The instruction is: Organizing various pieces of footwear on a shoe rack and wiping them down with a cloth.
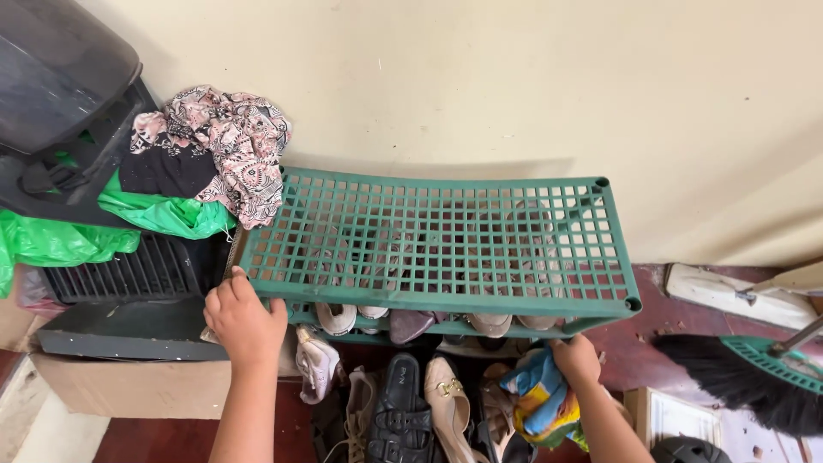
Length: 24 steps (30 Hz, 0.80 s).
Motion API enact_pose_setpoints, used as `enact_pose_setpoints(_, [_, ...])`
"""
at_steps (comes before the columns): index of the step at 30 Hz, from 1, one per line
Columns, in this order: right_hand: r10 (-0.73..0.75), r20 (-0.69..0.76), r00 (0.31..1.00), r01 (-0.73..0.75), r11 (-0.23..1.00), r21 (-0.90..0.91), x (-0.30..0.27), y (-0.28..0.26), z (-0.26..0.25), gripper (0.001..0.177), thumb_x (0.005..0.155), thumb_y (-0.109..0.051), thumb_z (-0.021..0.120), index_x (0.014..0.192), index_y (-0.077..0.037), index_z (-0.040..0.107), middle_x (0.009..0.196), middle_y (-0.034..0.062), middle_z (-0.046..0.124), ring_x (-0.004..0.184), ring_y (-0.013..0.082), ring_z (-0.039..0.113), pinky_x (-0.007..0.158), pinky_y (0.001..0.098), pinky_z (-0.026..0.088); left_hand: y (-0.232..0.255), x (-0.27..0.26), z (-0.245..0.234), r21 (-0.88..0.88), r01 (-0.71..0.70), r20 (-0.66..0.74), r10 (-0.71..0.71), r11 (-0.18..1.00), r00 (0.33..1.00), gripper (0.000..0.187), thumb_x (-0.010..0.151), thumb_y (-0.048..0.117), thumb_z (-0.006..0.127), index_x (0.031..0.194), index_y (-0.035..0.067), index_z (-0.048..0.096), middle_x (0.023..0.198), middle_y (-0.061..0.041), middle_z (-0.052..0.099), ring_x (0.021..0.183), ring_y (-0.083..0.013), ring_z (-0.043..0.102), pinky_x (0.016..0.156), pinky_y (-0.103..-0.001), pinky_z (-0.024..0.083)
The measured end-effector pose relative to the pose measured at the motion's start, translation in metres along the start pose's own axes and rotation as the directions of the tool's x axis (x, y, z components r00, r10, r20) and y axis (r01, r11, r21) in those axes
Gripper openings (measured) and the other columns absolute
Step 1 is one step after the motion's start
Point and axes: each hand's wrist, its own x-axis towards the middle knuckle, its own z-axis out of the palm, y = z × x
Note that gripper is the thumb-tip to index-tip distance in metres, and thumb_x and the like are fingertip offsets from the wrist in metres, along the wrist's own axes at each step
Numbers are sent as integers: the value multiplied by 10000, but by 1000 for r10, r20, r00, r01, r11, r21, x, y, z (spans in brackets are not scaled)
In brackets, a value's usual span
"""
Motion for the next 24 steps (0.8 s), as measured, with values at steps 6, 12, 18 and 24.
enact_pose_setpoints(6, [57,-54,997,-62,993,-98,8,20,-12,459,850,-438,715,1236,-192,744,1192,185,742,1159,391,678,960,490,534,29,-2,-14,13,36,62,-36,999,997,769,686,261,795,1368,-19,577,1188,-172,635,1189,-364,550,1034,-517,443])
enact_pose_setpoints(12, [42,-77,996,-51,991,-127,47,93,-40,466,862,-449,723,1232,-167,752,1183,204,750,1152,401,692,952,497,544,86,-20,-24,-9,30,139,-28,1000,990,787,686,286,790,1369,-27,555,1190,-176,632,1180,-365,547,968,-515,446])
enact_pose_setpoints(18, [17,-92,996,-27,994,-108,61,133,-68,497,842,-440,751,1243,-145,749,1181,223,745,1160,414,679,952,494,537,126,-34,-22,-33,-43,94,46,999,994,740,751,290,764,1383,-23,539,1196,-156,618,1154,-341,551,1039,-510,431])
enact_pose_setpoints(24, [-24,-105,994,21,999,-35,16,121,-106,563,778,-462,787,1203,-93,762,1079,240,777,1048,386,734,919,451,555,129,-28,-23,-54,-24,124,31,998,992,769,721,291,783,1381,-18,538,1162,-150,609,1141,-338,554,1000,-508,429])
